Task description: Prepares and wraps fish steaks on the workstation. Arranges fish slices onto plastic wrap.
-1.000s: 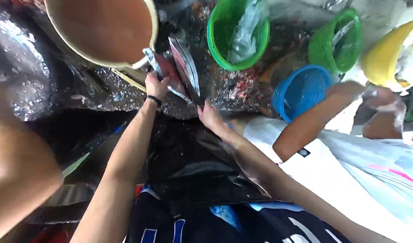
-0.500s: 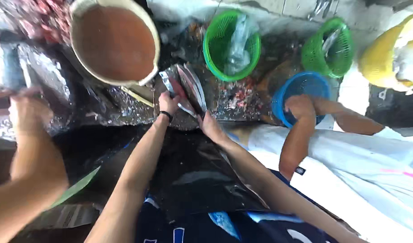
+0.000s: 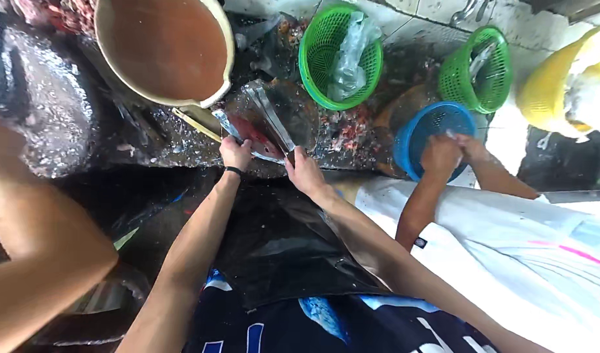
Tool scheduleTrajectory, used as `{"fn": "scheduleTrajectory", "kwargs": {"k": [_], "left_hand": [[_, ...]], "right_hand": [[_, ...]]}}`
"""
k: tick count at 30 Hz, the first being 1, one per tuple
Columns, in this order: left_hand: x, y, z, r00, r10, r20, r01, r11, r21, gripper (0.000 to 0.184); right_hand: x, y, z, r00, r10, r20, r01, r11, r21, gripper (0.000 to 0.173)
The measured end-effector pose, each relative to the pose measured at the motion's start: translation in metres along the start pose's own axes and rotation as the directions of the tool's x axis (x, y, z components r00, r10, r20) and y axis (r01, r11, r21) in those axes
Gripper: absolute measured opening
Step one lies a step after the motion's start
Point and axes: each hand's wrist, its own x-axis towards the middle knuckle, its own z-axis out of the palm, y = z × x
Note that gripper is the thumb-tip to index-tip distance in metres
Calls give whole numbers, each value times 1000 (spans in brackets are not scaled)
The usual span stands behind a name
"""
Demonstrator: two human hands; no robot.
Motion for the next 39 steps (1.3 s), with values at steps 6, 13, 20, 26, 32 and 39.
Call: {"fn": "scheduleTrajectory", "kwargs": {"k": [6, 13, 20, 26, 32, 39], "left_hand": [[-15, 2, -2, 1000, -22, -19, 22, 1000, -6, 31], [-16, 0, 1, 998, -53, -18, 51, 993, -104, 34], [-10, -6, -2, 999, -45, -10, 44, 994, -96, 31], [-9, -6, -26, 978, 197, -70, -209, 933, -292, 24], [15, 8, -65, 979, 185, 89, -130, 894, -429, 29], [10, 49, -49, 855, 513, 77, -459, 680, 572, 56]], "right_hand": [[-3, 12, 18, 981, 84, 175, -65, 991, -114, 48], [-18, 25, 19, 975, 124, 185, -100, 986, -136, 50], [-24, 30, 22, 967, 164, 195, -139, 980, -139, 52], [-16, 37, 7, 954, 153, 258, -144, 988, -55, 46], [-37, 51, -9, 978, 90, 188, -101, 994, 49, 55], [-40, 50, -25, 979, 200, 40, -203, 939, 278, 56]]}}
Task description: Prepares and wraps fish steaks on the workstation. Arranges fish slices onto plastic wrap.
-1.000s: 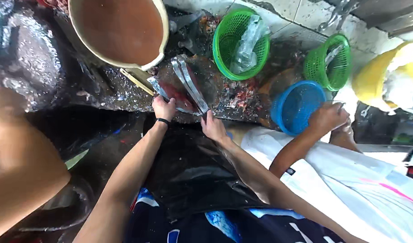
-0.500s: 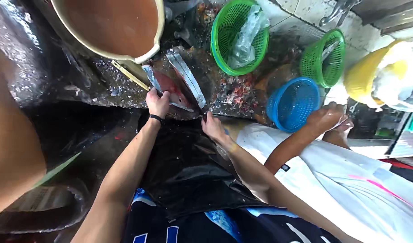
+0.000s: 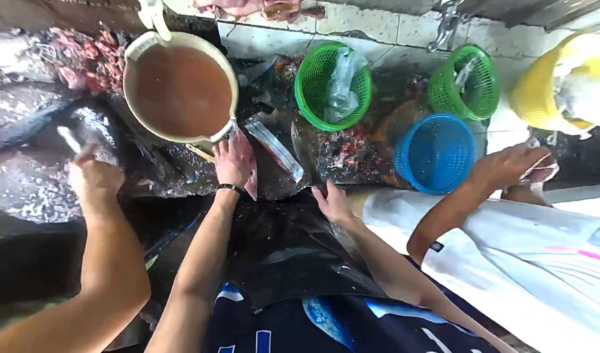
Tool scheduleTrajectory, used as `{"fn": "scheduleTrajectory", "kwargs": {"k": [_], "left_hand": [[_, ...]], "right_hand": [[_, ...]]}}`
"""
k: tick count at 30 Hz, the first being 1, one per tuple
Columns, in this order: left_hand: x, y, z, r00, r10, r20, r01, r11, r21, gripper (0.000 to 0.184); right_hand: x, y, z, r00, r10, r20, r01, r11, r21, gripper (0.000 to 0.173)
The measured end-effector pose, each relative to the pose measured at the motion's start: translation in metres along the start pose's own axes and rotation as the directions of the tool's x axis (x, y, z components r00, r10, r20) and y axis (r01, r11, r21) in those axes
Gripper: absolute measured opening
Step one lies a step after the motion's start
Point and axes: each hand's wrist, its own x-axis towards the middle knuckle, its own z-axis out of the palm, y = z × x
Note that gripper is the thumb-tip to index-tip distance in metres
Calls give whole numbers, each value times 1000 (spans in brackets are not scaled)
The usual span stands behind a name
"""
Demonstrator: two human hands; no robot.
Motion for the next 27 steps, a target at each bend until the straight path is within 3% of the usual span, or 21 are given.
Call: {"fn": "scheduleTrajectory", "kwargs": {"k": [3, 7, 9, 15, 22, 27], "left_hand": [[10, 27, 15, 986, 126, 107, -120, 991, -61, 45], [17, 62, 39, 963, -187, 195, 239, 926, -291, 81], [25, 73, 43, 940, -299, 167, 340, 871, -355, 86], [35, 52, 56, 935, -314, 164, 353, 792, -497, 79], [27, 37, 65, 928, -320, 189, 368, 724, -583, 47], [31, 37, 66, 926, -311, 215, 378, 739, -557, 52]], "right_hand": [[2, -7, -10, 998, -29, -55, 30, 999, 22, 53], [2, -20, -27, 996, -71, -56, 70, 997, -18, 52], [3, -25, -31, 995, -83, -49, 82, 996, -23, 49], [7, -41, -40, 995, -93, 41, 95, 994, -47, 48], [22, -63, -34, 979, -58, 194, 94, 979, -181, 50], [26, -74, -26, 971, 99, 215, -13, 929, -369, 50]]}}
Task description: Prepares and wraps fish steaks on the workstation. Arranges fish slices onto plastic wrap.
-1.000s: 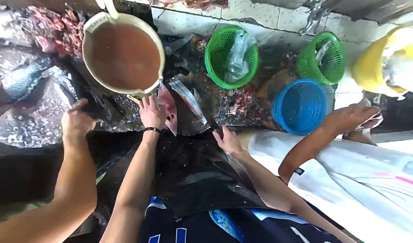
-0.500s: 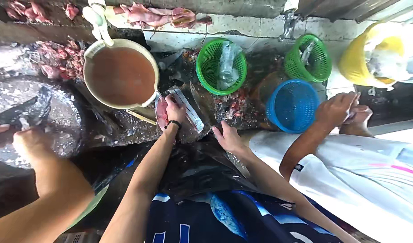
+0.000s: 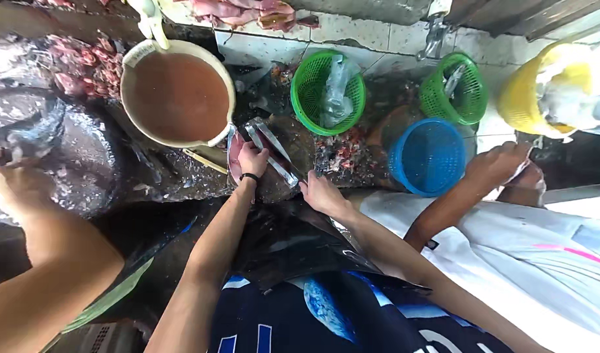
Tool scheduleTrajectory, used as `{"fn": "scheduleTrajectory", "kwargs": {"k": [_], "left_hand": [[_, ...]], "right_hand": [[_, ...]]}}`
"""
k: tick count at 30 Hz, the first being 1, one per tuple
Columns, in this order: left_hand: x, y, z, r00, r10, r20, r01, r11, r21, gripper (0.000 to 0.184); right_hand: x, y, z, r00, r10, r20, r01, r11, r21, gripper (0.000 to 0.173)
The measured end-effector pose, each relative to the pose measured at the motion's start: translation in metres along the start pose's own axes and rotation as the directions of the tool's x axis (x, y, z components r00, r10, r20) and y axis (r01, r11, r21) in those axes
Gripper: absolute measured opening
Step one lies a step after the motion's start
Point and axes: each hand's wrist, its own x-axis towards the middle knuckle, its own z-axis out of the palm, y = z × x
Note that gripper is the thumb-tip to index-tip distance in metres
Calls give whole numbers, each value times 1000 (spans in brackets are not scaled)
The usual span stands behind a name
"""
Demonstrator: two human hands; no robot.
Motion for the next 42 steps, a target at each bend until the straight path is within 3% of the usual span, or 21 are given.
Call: {"fn": "scheduleTrajectory", "kwargs": {"k": [5, 10, 12, 16, 18, 21, 23, 26, 28, 31, 34, 37, 42], "left_hand": [[4, 7, 5, 999, -24, 45, 19, 995, 99, 42], [-6, 13, 6, 999, 27, 31, -32, 979, 201, 36], [-7, 24, 4, 999, 37, 2, -36, 973, 230, 40], [-11, 19, 10, 1000, 9, -17, -5, 976, 215, 41], [-8, 12, 13, 1000, 9, -12, -6, 982, 188, 37], [1, 13, 8, 998, 60, -2, -58, 975, 217, 30], [5, 20, 4, 995, 98, 32, -103, 967, 231, 28], [3, 28, 6, 993, 85, 86, -103, 967, 234, 27], [1, 15, 15, 996, 9, 92, -23, 987, 159, 28], [8, 5, 25, 996, 0, 85, -8, 994, 105, 24], [8, -5, 26, 994, -4, 105, -6, 996, 94, 22], [-7, -13, 21, 992, -5, 122, -6, 996, 91, 28], [-20, -1, 23, 994, 4, 107, -24, 983, 183, 27]], "right_hand": [[8, -16, 4, 998, 62, 10, -61, 995, -76, 48], [29, 0, 46, 994, 43, -96, -43, 999, -5, 47], [32, -7, 28, 997, 53, -60, -53, 999, -8, 47], [-8, 4, -1, 997, 70, 37, -67, 996, -60, 46], [-6, 13, 24, 993, 110, 36, -107, 993, -59, 51], [33, 15, 76, 991, 118, -56, -110, 985, 133, 58], [37, 11, 79, 988, 88, -123, -62, 978, 199, 58], [23, 6, 45, 992, 91, -90, -79, 989, 129, 51], [26, 16, 56, 991, 93, -101, -79, 987, 140, 53], [45, 39, 82, 987, 66, -144, -15, 942, 334, 54], [45, 60, 89, 995, 54, -85, -1, 850, 527, 52], [34, 69, 94, 999, 24, -41, 6, 792, 610, 49], [4, 58, 71, 997, 18, -80, 13, 925, 380, 56]]}}
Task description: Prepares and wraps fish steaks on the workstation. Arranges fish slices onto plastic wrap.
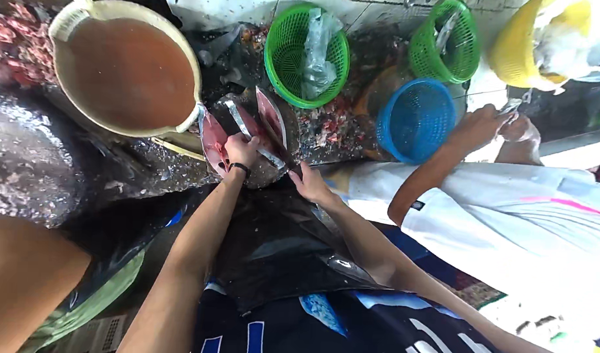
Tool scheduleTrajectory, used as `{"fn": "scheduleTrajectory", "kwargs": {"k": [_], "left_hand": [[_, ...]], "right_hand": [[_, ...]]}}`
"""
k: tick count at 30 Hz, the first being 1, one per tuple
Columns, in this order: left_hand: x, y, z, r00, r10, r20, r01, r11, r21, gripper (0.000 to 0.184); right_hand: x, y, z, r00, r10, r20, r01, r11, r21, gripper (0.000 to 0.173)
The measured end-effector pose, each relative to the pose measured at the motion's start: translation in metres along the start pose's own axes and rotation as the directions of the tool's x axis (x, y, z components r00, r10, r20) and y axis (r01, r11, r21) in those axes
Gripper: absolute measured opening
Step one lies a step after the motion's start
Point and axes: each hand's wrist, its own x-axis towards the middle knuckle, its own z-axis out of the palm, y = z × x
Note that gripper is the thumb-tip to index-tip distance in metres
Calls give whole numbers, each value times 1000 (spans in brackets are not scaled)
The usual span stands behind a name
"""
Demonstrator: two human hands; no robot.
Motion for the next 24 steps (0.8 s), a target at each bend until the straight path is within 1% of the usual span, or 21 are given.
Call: {"fn": "scheduleTrajectory", "kwargs": {"k": [2, 3, 4, 5, 6, 7, 8, 9, 10, 11, 13, 14, 16, 18, 19, 20, 22, 23, 24], "left_hand": [[2, 4, 0, 1000, -1, -9, 1, 1000, 8, 25], [2, 4, 1, 1000, -5, -5, 5, 1000, 0, 25], [2, 5, 1, 1000, -8, -3, 8, 1000, -7, 25], [0, 6, 1, 1000, -14, -7, 14, 1000, -5, 25], [-1, 6, 0, 1000, -15, -11, 15, 1000, 5, 26], [-1, 7, -1, 1000, -15, -18, 15, 1000, 18, 26], [-2, 9, -1, 1000, -16, -23, 17, 999, 35, 25], [-5, 10, 0, 1000, -18, -22, 20, 998, 52, 25], [-9, 11, 1, 999, -16, -28, 18, 997, 70, 26], [-11, 13, 0, 999, -9, -41, 12, 996, 89, 27], [-6, 18, -4, 998, -15, -53, 20, 995, 95, 29], [-11, 12, -2, 998, -43, -45, 46, 995, 84, 30], [-11, 6, 0, 996, -75, -42, 75, 997, 12, 28], [-7, 3, 2, 997, -69, -40, 66, 996, -59, 26], [-9, 1, 4, 997, -66, -42, 63, 997, -49, 26], [-10, 3, 3, 997, -61, -49, 61, 998, -10, 26], [-10, 10, 0, 996, -59, -68, 63, 996, 61, 28], [-16, 8, 2, 996, -63, -71, 69, 994, 81, 27], [-20, 8, 3, 995, -65, -75, 71, 993, 89, 27]], "right_hand": [[-13, -16, -11, 988, -44, -146, 41, 999, -28, 54], [-19, -22, -16, 961, -105, -255, 103, 994, -20, 53], [-22, -26, -17, 910, -180, -373, 187, 982, -19, 54], [-20, -28, -13, 863, -219, -455, 240, 971, -12, 52], [-14, -30, -6, 846, -218, -487, 246, 969, -6, 51], [-3, -32, 3, 876, -178, -448, 197, 980, -3, 51], [7, -35, 10, 949, -88, -304, 89, 996, -12, 51], [16, -36, 16, 986, 6, -166, -10, 1000, -28, 50], [22, -37, 19, 995, 58, -86, -61, 998, -29, 49], [26, -39, 19, 996, 67, -58, -68, 997, -19, 48], [31, -43, 5, 997, 36, -71, -36, 999, 5, 47], [19, -41, 0, 996, 19, -91, -18, 1000, 15, 48], [1, -38, -11, 978, -54, -201, 58, 998, 12, 55], [-8, -35, -16, 931, -157, -330, 165, 986, -3, 58], [-11, -31, -11, 925, -157, -345, 162, 987, -13, 59], [-6, -27, -2, 941, -113, -319, 108, 994, -31, 57], [19, -13, 23, 990, 52, -131, -61, 996, -64, 57], [23, -5, 32, 993, 100, -65, -105, 991, -81, 55], [24, -5, 33, 993, 111, -30, -114, 989, -93, 53]]}}
